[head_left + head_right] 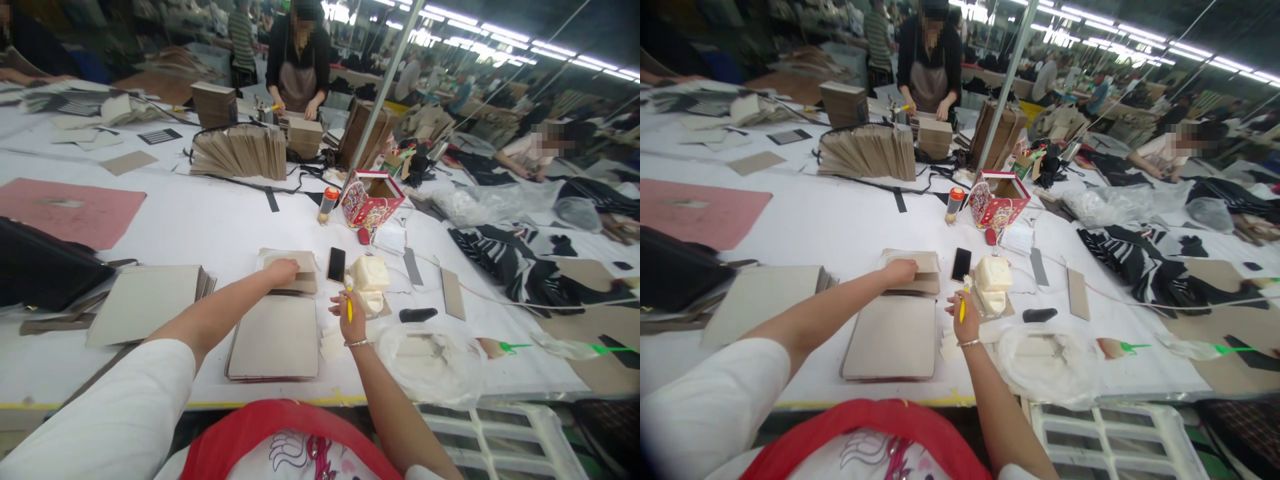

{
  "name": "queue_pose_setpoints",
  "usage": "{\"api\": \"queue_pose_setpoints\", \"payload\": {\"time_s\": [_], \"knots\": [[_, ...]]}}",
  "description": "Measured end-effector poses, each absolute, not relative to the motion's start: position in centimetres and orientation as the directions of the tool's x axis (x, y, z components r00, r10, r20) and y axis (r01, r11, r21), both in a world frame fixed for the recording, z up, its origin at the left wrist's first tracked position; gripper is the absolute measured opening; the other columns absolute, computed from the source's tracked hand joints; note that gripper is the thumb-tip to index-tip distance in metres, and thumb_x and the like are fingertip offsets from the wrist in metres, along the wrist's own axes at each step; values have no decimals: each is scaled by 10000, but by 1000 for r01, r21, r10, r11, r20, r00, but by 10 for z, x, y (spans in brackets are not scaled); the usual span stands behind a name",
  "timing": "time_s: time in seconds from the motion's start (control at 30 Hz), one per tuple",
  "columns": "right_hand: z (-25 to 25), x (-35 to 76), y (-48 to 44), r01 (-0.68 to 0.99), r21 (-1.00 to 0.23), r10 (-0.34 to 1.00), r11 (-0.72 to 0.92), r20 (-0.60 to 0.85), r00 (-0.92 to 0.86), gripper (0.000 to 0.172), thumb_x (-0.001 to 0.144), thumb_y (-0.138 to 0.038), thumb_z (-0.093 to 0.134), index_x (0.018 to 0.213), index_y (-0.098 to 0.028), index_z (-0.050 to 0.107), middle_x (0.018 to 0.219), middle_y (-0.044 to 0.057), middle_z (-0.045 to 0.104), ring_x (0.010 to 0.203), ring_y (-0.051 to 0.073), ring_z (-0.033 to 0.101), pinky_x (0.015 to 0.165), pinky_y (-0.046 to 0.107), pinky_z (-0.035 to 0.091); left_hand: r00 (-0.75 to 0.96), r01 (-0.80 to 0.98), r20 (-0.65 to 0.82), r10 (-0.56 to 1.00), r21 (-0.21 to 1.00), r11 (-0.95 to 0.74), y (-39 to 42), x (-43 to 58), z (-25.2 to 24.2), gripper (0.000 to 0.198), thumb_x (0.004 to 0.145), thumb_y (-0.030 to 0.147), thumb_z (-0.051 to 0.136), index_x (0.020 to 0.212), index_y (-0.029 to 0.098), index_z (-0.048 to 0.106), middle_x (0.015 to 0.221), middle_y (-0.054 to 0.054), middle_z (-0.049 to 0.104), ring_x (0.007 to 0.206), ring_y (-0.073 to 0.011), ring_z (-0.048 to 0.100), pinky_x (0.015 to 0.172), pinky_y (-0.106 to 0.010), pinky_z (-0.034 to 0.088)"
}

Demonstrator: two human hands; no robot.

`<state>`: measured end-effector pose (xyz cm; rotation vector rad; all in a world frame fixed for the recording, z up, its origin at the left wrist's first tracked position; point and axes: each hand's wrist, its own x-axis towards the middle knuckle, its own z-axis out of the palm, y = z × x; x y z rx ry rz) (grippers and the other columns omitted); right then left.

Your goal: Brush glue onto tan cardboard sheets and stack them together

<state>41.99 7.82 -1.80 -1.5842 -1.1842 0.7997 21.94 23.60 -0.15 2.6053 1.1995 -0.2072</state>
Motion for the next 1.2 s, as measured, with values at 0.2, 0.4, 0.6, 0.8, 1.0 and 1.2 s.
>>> {"api": "queue_pose_setpoints", "payload": {"time_s": [0.2,0.4,0.6,0.8,1.0,1.2], "knots": [[-13,395,96,449,-893,956,-39,98,278,308,839,-485,401,962,-204,434,860,36,636,678,145,639,617,273,501,7,589,366,930,750,-300,207,200,36,86,715,218,482,754,164,537,805,-26,586,762,-132,565,708,-243,458],[-7,365,101,509,-860,943,-31,143,300,272,812,-424,455,977,-211,416,737,-1,624,699,157,618,668,279,458,-307,-263,-54,950,964,-30,150,200,26,165,635,266,561,694,178,435,688,38,548,613,-89,548,566,-224,464],[-11,360,69,393,-908,913,-141,34,406,361,738,-467,549,919,-200,387,625,-43,580,581,140,588,619,274,455,-300,-599,-267,916,800,37,103,188,21,233,582,215,640,654,168,423,651,39,542,639,-92,559,603,-231,466],[-14,348,41,274,-959,946,-75,18,324,308,760,-440,534,885,-215,364,615,-66,535,557,109,551,597,252,469,-229,-656,-295,928,750,77,77,177,14,261,581,183,670,725,182,452,731,32,579,716,-108,585,650,-245,470],[-22,386,29,473,-881,994,-23,29,103,270,783,-417,499,898,-204,378,649,-44,510,583,112,519,605,253,438,-241,-452,-340,909,868,205,47,127,-11,338,686,461,608,913,223,534,852,10,616,726,-123,583,604,-235,459],[-42,400,21,718,-693,996,-64,-83,8,244,826,-408,390,939,-194,417,627,-23,503,520,133,492,529,241,356,-236,-19,-446,863,890,455,17,96,-51,341,611,444,655,759,139,626,637,2,600,564,-109,513,487,-198,383]]}}
